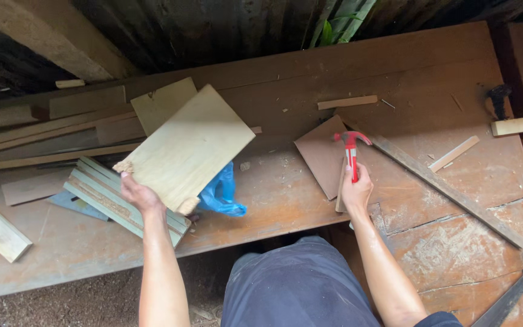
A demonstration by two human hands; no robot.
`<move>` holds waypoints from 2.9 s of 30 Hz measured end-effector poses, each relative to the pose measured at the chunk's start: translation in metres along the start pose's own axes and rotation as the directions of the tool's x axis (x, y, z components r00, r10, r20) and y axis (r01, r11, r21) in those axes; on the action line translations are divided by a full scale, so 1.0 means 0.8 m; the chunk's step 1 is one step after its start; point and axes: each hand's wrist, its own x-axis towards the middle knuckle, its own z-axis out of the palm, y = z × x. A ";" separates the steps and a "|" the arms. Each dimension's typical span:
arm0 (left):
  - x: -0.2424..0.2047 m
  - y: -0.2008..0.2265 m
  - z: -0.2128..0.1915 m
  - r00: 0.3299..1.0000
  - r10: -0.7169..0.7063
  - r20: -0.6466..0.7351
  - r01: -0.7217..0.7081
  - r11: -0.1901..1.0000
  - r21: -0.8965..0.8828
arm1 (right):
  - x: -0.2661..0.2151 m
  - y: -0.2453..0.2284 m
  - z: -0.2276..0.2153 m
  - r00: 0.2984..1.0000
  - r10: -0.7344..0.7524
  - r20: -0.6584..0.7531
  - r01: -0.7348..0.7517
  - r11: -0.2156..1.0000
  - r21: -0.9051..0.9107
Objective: The person aligns several long wooden planks and places them on a workbench. They then pick up a small wooden piece and a hammer, positioning the piece on a larger board and hammering a nail into it. The person continues to hammer nails into the wood to join the pieces together.
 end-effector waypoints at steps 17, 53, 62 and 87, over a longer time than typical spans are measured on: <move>-0.124 -0.060 0.120 0.945 -0.079 0.318 0.026 0.985 0.168 | 0.000 0.050 -0.032 0.949 0.309 0.056 -0.314 0.928 0.203; -0.184 -0.074 0.168 0.675 0.292 0.678 -0.673 0.620 0.403 | 0.013 0.104 -0.096 0.830 0.383 0.405 -0.532 0.761 0.371; -0.164 -0.113 0.152 0.684 0.188 0.705 -0.562 0.752 0.345 | 0.010 0.100 -0.095 0.818 0.412 0.402 -0.554 0.754 0.353; -0.274 -0.113 0.247 0.761 0.198 0.618 -0.392 0.899 0.195 | 0.017 0.114 -0.102 0.793 0.405 0.454 -0.580 0.731 0.360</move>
